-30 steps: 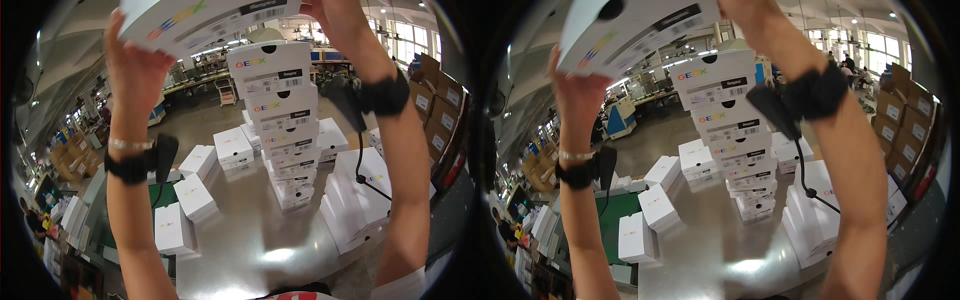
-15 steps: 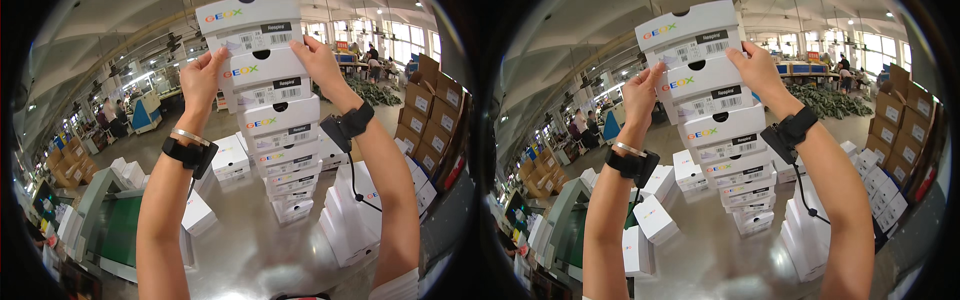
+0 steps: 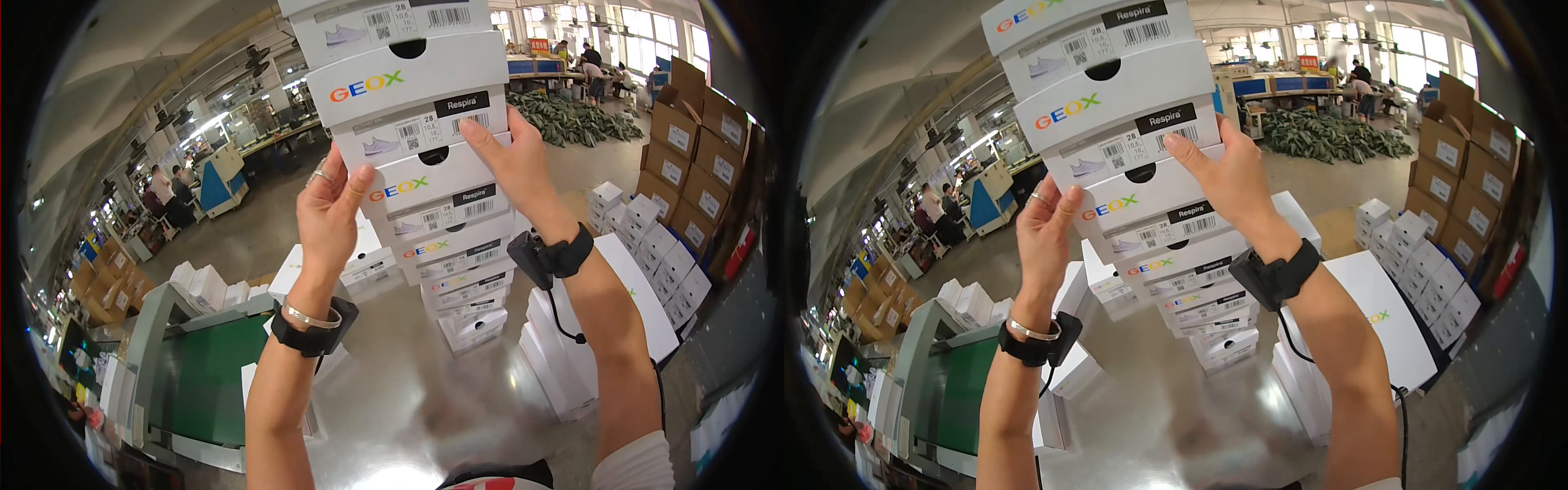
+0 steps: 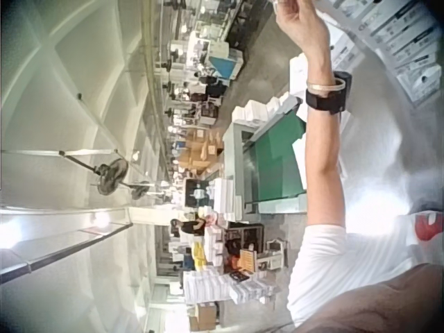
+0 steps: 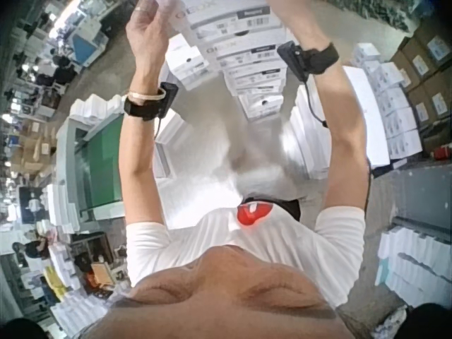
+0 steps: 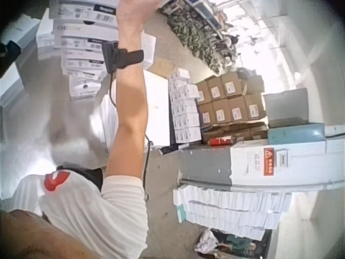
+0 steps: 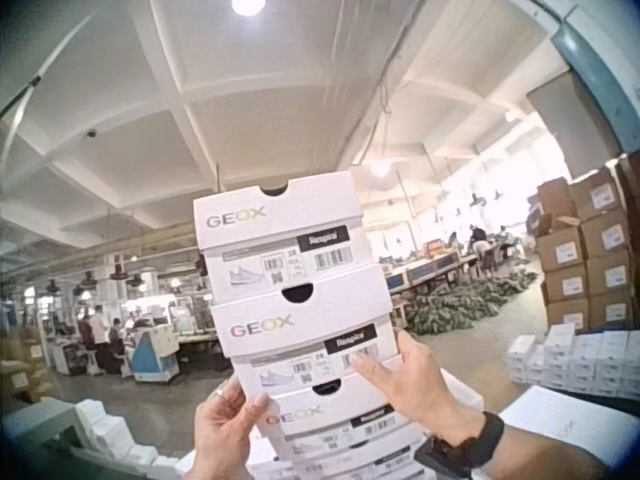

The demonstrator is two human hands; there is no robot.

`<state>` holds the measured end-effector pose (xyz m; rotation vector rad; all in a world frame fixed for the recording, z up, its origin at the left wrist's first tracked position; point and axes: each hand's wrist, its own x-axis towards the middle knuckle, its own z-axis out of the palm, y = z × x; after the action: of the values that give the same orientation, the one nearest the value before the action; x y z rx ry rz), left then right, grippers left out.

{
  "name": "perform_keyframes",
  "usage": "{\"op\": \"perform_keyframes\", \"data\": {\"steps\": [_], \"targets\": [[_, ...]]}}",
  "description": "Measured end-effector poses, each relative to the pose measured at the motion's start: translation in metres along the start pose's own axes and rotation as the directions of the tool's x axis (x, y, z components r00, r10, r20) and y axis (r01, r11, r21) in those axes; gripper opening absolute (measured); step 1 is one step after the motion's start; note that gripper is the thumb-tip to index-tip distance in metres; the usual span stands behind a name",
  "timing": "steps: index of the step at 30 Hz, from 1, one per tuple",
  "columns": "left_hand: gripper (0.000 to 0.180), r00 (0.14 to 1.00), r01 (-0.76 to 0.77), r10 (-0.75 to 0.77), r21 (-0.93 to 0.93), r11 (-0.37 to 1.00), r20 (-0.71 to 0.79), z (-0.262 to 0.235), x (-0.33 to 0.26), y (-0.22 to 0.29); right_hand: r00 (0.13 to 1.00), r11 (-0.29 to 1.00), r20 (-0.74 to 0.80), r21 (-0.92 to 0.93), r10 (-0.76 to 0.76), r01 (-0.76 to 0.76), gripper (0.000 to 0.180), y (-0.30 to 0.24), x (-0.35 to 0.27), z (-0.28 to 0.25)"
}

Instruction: Stacking several branded shoe boxes into a tall vertical pile on a workstation table.

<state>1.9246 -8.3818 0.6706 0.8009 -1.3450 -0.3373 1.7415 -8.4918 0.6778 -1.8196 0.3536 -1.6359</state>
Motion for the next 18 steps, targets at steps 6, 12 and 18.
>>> {"op": "perform_keyframes", "data": {"steps": [6,12,18], "targets": [[0.046,0.996,0.015,-0.021,-0.068,0.998,-0.091,-0.001,-0.009,-0.005,0.999,0.999,-0.035,0.043,-0.025,0.026,0.053,-0.001,-0.012,0.003],[0.045,0.984,0.171,-0.169,0.026,0.985,-0.059,0.007,-0.069,-0.048,1.000,0.994,0.021,-0.104,-0.019,0.021,0.058,0.028,-0.055,-0.010],[0.043,0.983,0.186,-0.185,0.031,0.982,-0.013,0.010,-0.059,-0.050,0.994,0.991,-0.033,-0.076,0.109,-0.111,0.059,0.036,-0.066,-0.010]]}}
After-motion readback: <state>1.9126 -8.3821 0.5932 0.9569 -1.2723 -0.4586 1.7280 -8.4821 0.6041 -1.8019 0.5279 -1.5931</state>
